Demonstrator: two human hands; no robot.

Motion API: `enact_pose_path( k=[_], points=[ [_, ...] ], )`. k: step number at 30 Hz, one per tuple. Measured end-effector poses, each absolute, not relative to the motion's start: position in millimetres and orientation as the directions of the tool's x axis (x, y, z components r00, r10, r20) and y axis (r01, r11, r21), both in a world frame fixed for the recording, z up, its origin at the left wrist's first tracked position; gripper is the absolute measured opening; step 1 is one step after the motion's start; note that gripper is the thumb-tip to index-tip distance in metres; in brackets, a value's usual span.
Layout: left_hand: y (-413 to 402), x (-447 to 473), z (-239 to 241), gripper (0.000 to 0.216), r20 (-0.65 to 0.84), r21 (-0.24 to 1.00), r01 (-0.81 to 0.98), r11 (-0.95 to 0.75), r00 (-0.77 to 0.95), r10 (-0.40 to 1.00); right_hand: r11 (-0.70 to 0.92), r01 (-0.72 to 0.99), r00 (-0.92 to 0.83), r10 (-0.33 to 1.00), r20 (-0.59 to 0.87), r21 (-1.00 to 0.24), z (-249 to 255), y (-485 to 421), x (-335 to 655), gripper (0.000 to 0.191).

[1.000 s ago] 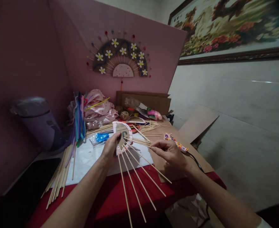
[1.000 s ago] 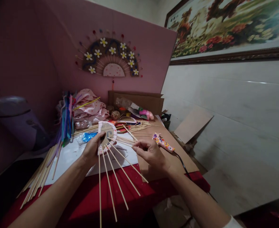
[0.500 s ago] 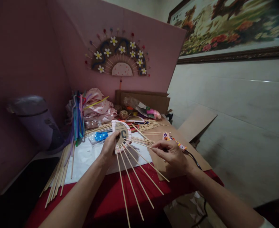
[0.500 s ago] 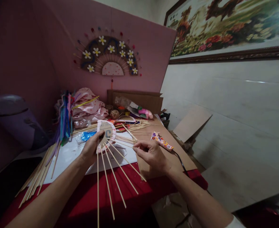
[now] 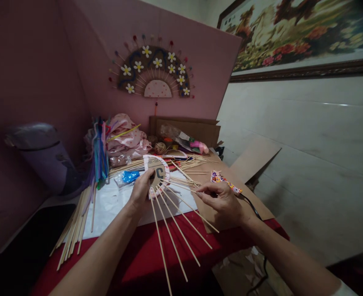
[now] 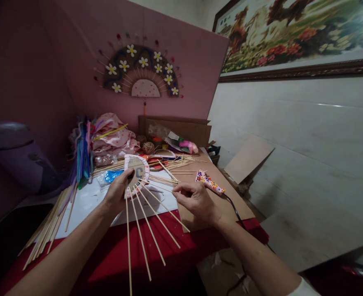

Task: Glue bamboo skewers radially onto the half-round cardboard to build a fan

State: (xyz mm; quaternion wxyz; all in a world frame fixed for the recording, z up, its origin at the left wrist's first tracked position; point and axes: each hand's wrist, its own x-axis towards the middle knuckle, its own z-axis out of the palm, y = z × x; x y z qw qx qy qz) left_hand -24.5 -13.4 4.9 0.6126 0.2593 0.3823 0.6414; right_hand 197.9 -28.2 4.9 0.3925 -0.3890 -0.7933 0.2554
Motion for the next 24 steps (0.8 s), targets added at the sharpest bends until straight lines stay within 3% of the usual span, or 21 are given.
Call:
enact_pose_path(
  k=[14, 24],
  points=[
    [-14.4, -24.1, -1.1, 0.018, -0.061, 0.849, -0.528, -0.015, -0.126, 0.99, 0.675, 0.455, -0.45, 0.738, 0.503, -0.582, 11.6, -31.6, 197.1, 0.017],
    [-10.4, -27.9, -9.3, 0.021, -0.038, 0.882, -0.47, -0.026, -0.127, 0.991, 0.617, 0.411, -0.452, 0.777, 0.439, -0.671, 15.2, -33.5, 195.7, 0.018]
  ],
)
